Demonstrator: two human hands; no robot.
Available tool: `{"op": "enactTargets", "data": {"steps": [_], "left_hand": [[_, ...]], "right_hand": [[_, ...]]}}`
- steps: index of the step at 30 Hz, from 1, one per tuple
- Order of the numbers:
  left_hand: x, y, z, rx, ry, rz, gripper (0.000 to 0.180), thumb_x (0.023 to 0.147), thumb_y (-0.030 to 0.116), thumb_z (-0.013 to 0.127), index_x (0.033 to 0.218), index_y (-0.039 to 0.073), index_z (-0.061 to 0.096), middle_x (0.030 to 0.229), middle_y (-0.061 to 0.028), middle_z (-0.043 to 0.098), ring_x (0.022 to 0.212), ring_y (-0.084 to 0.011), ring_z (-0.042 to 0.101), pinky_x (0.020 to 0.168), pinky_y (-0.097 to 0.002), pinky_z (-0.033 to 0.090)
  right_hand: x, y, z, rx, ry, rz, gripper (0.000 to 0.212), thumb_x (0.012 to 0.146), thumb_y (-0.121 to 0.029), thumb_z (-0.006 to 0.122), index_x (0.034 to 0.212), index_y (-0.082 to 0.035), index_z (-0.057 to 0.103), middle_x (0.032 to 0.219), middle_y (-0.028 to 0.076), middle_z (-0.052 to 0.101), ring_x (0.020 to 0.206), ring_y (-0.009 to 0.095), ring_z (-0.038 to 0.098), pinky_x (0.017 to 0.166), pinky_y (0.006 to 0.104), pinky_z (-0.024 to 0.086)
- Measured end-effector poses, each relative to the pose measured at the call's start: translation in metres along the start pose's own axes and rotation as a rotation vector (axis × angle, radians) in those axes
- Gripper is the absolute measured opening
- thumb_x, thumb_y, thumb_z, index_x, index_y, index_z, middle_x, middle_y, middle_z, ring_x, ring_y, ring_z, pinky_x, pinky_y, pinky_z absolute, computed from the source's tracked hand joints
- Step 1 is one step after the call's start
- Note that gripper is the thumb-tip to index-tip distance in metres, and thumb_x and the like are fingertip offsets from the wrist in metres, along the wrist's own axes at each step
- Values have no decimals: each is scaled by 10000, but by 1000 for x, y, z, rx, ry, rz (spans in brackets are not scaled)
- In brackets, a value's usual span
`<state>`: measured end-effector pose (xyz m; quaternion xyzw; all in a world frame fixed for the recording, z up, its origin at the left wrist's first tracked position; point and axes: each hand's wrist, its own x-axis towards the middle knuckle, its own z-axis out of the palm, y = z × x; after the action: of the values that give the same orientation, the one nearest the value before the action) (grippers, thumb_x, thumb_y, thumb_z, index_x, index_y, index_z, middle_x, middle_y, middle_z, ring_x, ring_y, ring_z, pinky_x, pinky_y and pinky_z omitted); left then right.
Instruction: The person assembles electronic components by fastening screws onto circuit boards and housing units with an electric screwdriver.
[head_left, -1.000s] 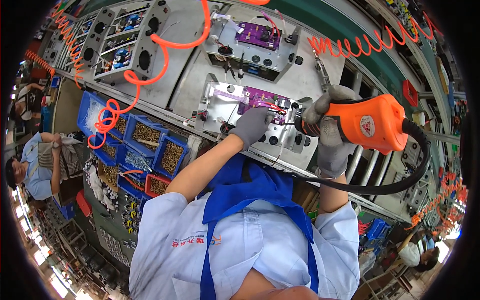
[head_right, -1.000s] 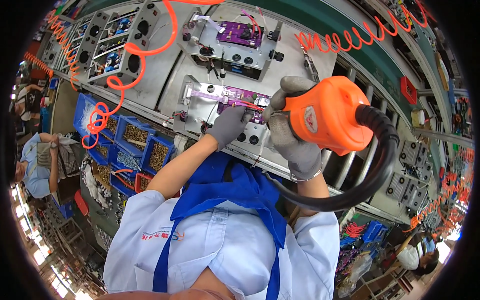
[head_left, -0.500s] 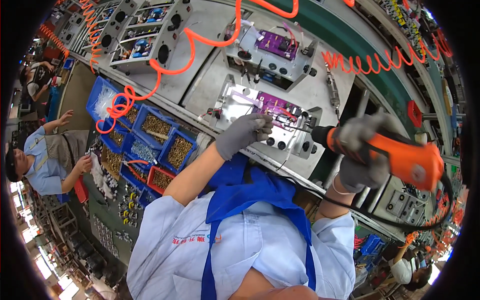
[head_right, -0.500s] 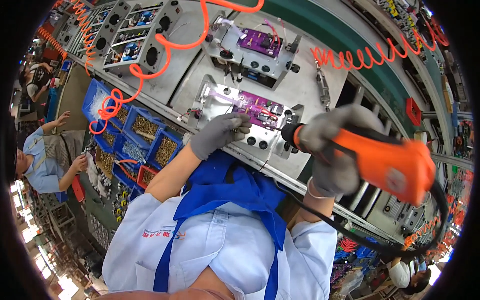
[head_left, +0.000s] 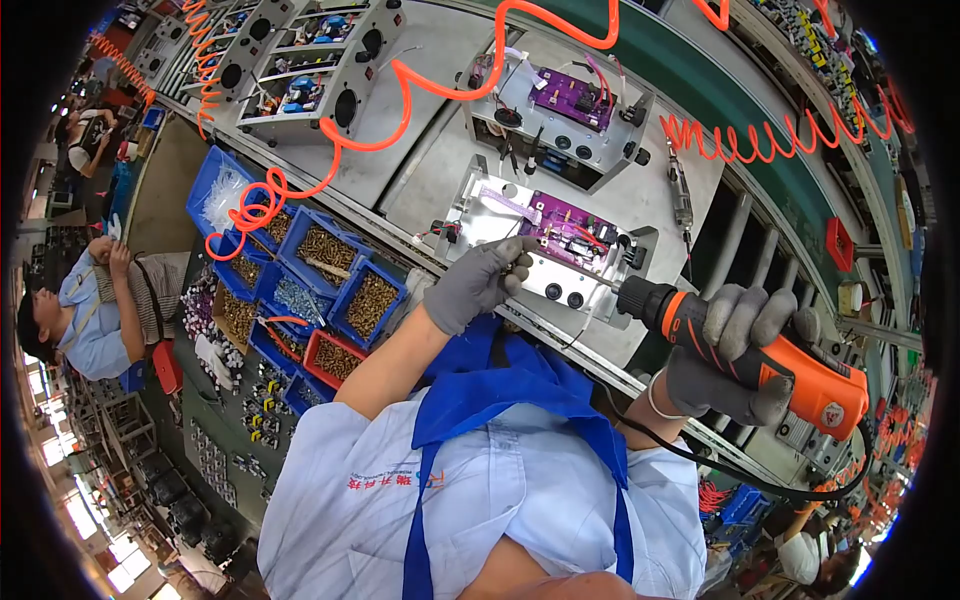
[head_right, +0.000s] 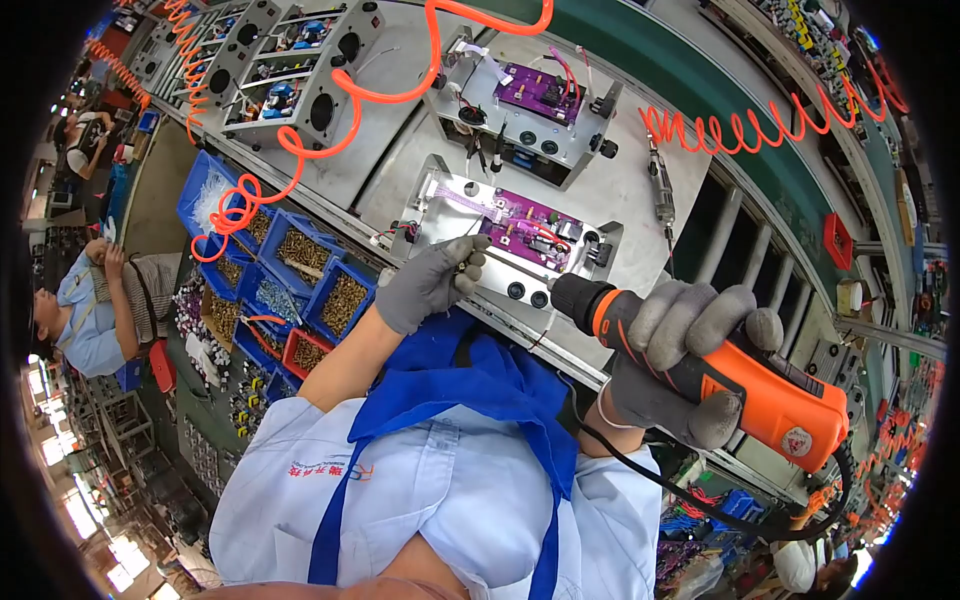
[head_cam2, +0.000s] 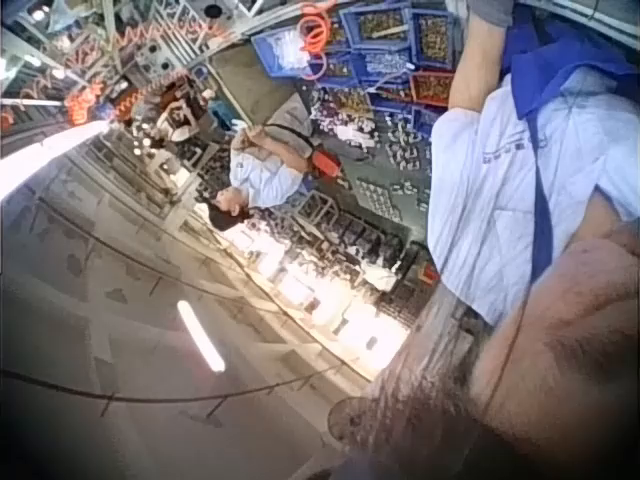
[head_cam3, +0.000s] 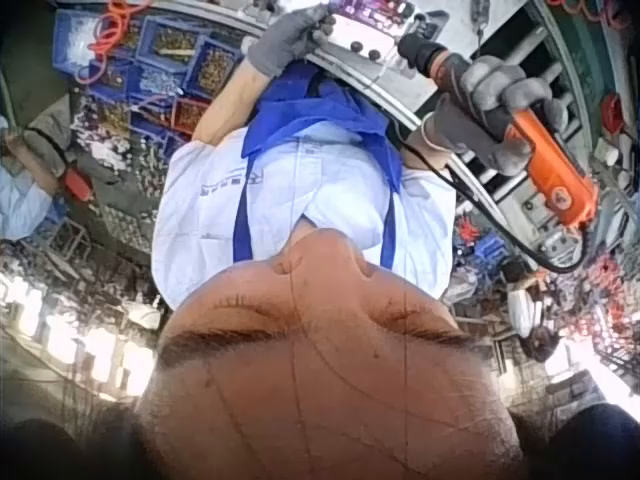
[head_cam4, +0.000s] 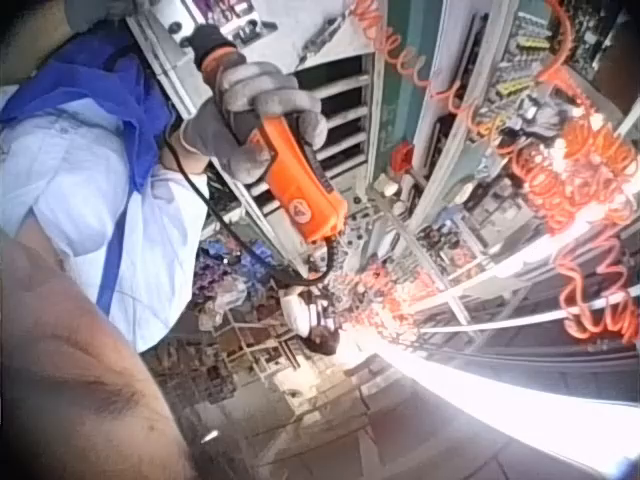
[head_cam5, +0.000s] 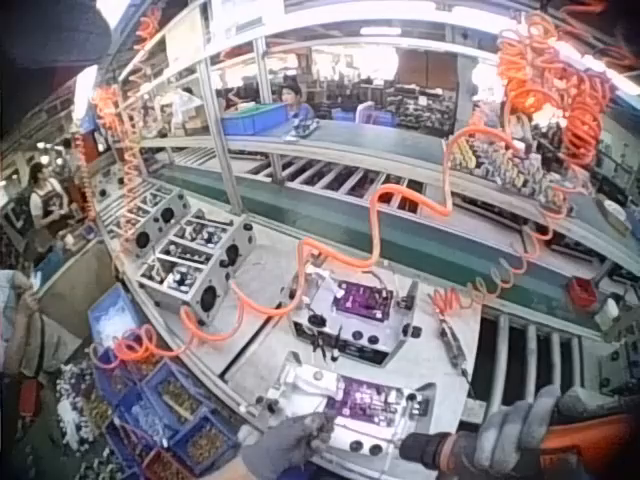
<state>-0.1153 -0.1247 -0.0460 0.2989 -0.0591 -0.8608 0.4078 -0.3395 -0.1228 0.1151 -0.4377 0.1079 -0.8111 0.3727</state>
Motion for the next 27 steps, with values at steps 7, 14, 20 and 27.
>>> {"op": "enactTargets", "data": {"steps": [7,14,20,27], "left_hand": [[2,0,3,-58,16,-22,312,918,288,585,1061,14,543,816,10,494,645,-41,455,529,-139,434],[3,-2,0,-68,-11,-39,368,904,353,594,1047,18,540,802,14,488,652,-39,450,496,-141,405],[-2,6,9,123,225,36,383,908,341,596,1063,-8,576,748,-36,549,551,-51,475,433,-172,370],[33,7,-6,996,488,216,297,906,148,555,1140,-34,537,647,-58,549,504,-101,494,454,-266,394]], "right_hand": [[1,7,-3,44,10,53,503,781,-261,626,1208,-29,496,769,52,479,455,76,431,390,223,394],[7,12,-11,73,10,116,501,782,-264,634,1203,-35,486,782,55,479,497,89,460,421,240,414],[18,25,-6,-8,31,102,494,776,-290,627,1178,-37,490,786,49,470,513,103,462,435,258,406],[24,76,2,-178,-11,216,564,777,-282,644,1252,-34,469,856,86,556,665,197,551,613,369,479]]}}
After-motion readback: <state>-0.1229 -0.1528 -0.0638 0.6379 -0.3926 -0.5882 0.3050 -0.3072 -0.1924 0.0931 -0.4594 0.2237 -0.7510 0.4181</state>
